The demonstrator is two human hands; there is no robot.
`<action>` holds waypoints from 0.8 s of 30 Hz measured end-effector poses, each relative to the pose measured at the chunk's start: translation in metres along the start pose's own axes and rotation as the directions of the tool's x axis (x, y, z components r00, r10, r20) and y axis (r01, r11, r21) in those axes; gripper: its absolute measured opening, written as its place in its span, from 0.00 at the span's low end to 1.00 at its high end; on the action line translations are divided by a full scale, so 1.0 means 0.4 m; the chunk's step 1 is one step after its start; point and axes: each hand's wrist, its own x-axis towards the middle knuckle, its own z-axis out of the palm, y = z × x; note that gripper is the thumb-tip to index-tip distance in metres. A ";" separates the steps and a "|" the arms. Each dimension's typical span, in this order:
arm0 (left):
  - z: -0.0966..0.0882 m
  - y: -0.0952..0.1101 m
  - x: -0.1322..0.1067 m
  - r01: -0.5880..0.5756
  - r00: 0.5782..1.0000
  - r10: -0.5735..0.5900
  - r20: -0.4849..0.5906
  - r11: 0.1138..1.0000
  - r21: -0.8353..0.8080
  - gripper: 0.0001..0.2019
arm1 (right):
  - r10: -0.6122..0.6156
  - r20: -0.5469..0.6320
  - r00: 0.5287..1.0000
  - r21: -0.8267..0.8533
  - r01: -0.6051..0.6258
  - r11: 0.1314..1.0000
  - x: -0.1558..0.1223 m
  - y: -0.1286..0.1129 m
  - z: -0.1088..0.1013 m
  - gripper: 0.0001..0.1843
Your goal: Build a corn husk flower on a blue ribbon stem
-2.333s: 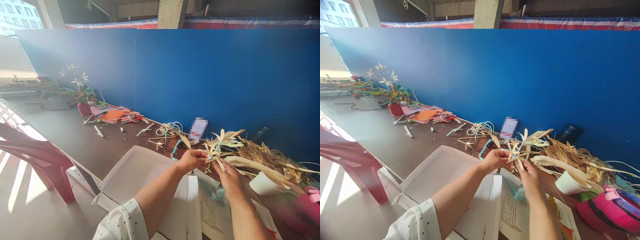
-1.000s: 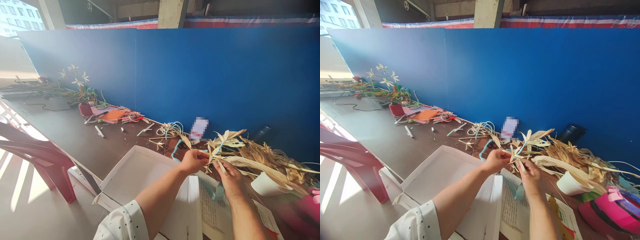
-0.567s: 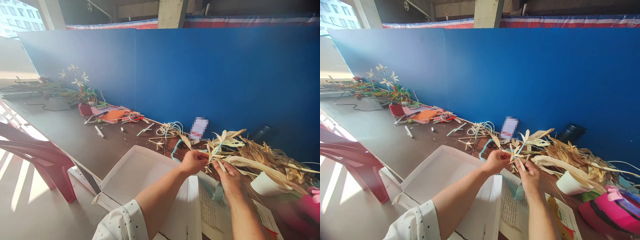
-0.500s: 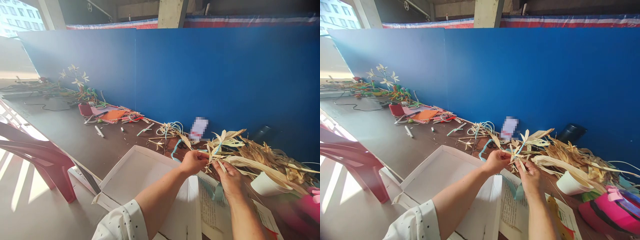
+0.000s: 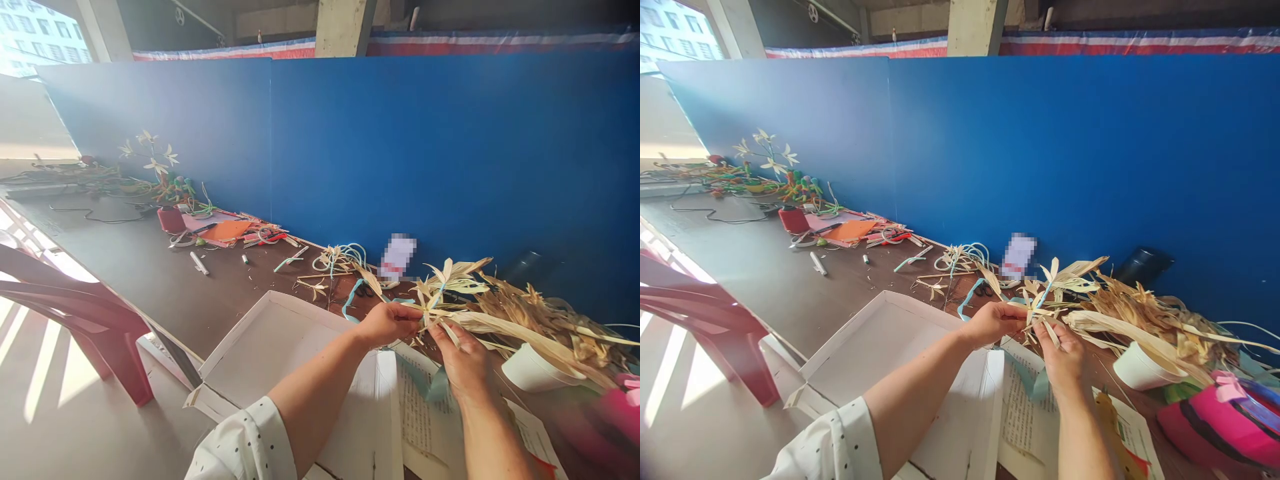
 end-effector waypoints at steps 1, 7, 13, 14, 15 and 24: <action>-0.001 -0.001 0.000 0.008 1.000 -0.008 0.012 1.000 -0.019 0.23 | 0.008 -0.010 1.000 -0.015 -0.009 1.000 0.002 0.008 -0.003 0.23; -0.006 -0.016 0.006 0.049 0.998 -0.053 -0.025 0.990 -0.136 0.29 | -0.002 -0.008 1.000 -0.019 0.002 1.000 0.010 0.037 -0.005 0.22; 0.000 -0.027 0.012 0.063 0.995 -0.075 -0.062 0.981 -0.182 0.29 | 0.013 0.029 0.999 0.038 -0.014 0.999 0.001 0.005 0.008 0.19; 0.002 -0.028 0.012 0.065 0.995 -0.079 -0.065 0.979 -0.195 0.30 | 0.012 0.031 0.999 0.043 -0.013 0.999 -0.001 -0.001 0.009 0.18; 0.003 -0.030 0.013 0.066 0.994 -0.083 -0.071 0.976 -0.206 0.30 | 0.010 0.034 0.999 0.050 -0.012 0.999 -0.002 -0.007 0.009 0.18; 0.008 -0.030 0.017 0.065 0.986 -0.089 -0.139 0.983 -0.169 0.29 | 0.030 0.041 0.999 0.158 -0.036 0.987 0.000 0.015 0.014 0.18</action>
